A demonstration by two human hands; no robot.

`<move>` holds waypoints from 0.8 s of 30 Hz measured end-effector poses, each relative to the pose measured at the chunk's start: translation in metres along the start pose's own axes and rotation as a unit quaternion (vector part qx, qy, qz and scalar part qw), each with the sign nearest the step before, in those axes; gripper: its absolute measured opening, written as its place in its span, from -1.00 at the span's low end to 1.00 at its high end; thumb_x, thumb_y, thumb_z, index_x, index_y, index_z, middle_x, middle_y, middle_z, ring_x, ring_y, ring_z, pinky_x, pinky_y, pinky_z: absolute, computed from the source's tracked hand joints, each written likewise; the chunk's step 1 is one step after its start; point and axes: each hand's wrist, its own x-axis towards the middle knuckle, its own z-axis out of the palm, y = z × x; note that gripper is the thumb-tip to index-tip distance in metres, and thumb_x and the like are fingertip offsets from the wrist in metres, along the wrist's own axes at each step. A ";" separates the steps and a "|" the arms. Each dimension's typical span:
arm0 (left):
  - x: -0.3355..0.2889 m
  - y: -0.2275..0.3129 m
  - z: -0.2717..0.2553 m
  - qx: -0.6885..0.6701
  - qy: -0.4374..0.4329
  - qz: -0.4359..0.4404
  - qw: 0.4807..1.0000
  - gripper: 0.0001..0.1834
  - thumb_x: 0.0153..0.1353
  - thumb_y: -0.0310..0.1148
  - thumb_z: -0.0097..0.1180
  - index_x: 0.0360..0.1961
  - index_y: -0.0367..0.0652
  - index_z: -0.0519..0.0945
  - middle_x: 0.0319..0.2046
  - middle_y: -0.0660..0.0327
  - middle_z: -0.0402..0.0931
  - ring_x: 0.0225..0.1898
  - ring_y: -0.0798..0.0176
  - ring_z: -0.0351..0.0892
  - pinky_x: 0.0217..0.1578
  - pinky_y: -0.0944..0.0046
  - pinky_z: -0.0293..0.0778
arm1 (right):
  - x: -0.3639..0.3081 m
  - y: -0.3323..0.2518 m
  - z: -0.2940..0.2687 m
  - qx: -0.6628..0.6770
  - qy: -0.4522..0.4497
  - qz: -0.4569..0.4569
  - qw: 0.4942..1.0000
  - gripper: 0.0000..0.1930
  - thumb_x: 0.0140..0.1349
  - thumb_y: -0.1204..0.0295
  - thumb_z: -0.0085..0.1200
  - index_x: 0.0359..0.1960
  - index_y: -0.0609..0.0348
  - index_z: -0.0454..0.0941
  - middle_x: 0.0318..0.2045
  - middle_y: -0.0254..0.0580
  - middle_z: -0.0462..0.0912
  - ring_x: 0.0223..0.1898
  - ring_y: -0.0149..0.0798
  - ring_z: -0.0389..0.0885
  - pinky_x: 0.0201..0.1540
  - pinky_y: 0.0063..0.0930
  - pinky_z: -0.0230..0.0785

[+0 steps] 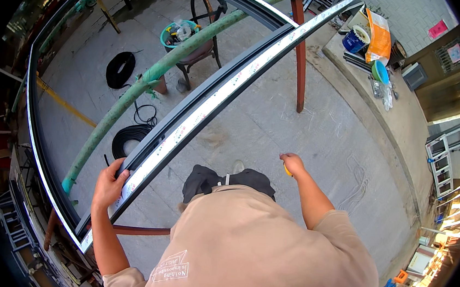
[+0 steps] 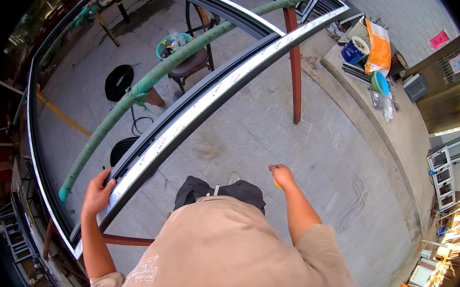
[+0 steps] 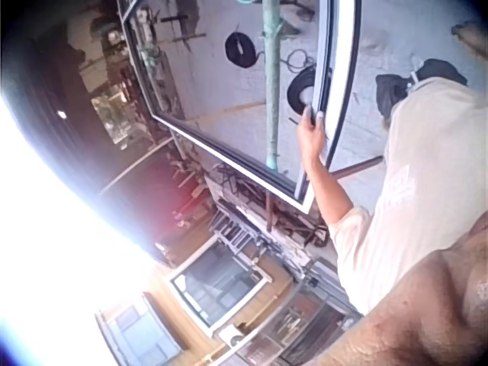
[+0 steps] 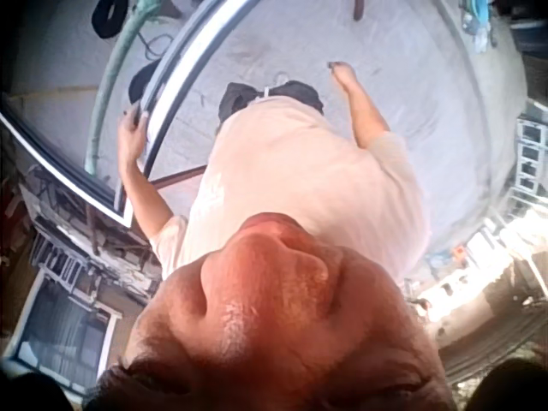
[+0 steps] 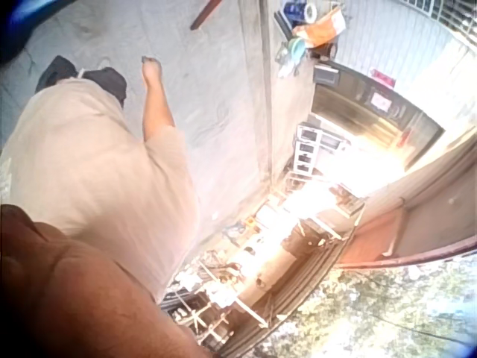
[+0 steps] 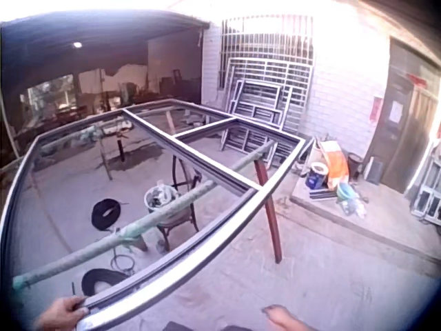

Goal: The person measures metal beams with a tape measure, cuts a beam using a miter saw, and checks the fit of the cut piece against a large rectangular metal frame.

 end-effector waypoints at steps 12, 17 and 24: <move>-0.010 0.020 -0.008 -0.028 -0.073 -0.050 0.996 -0.57 0.53 -0.16 0.15 0.18 -0.30 0.65 -0.41 0.13 0.61 -0.40 0.26 0.57 -0.27 0.15 0.52 | -0.104 -0.333 -0.114 -0.043 0.022 -0.329 0.943 -0.33 0.37 -0.01 0.29 0.38 0.12 0.52 -0.18 0.11 0.78 -0.03 0.04 0.77 0.03 -0.13 0.56; -0.006 0.020 -0.012 0.057 -0.054 0.019 0.997 -0.55 0.50 -0.12 0.12 0.13 -0.31 0.63 -0.36 -0.14 0.63 -0.40 -0.15 0.62 -0.26 0.01 0.51 | -0.137 -0.404 -0.097 -0.164 0.018 -0.420 0.892 -0.31 0.35 0.07 0.31 0.45 0.05 0.46 -0.07 0.18 0.73 -0.03 0.20 0.76 0.05 -0.02 0.57; -0.007 0.024 -0.007 0.040 -0.042 0.045 0.997 -0.53 0.53 -0.08 0.01 0.10 -0.32 0.63 -0.17 -0.26 0.63 -0.09 -0.41 0.60 -0.04 -0.13 0.49 | -0.139 -0.443 -0.052 -0.326 0.030 -0.480 0.814 -0.42 0.40 0.07 0.24 0.37 0.06 0.56 0.28 0.22 0.56 0.11 0.21 0.73 0.19 -0.01 0.58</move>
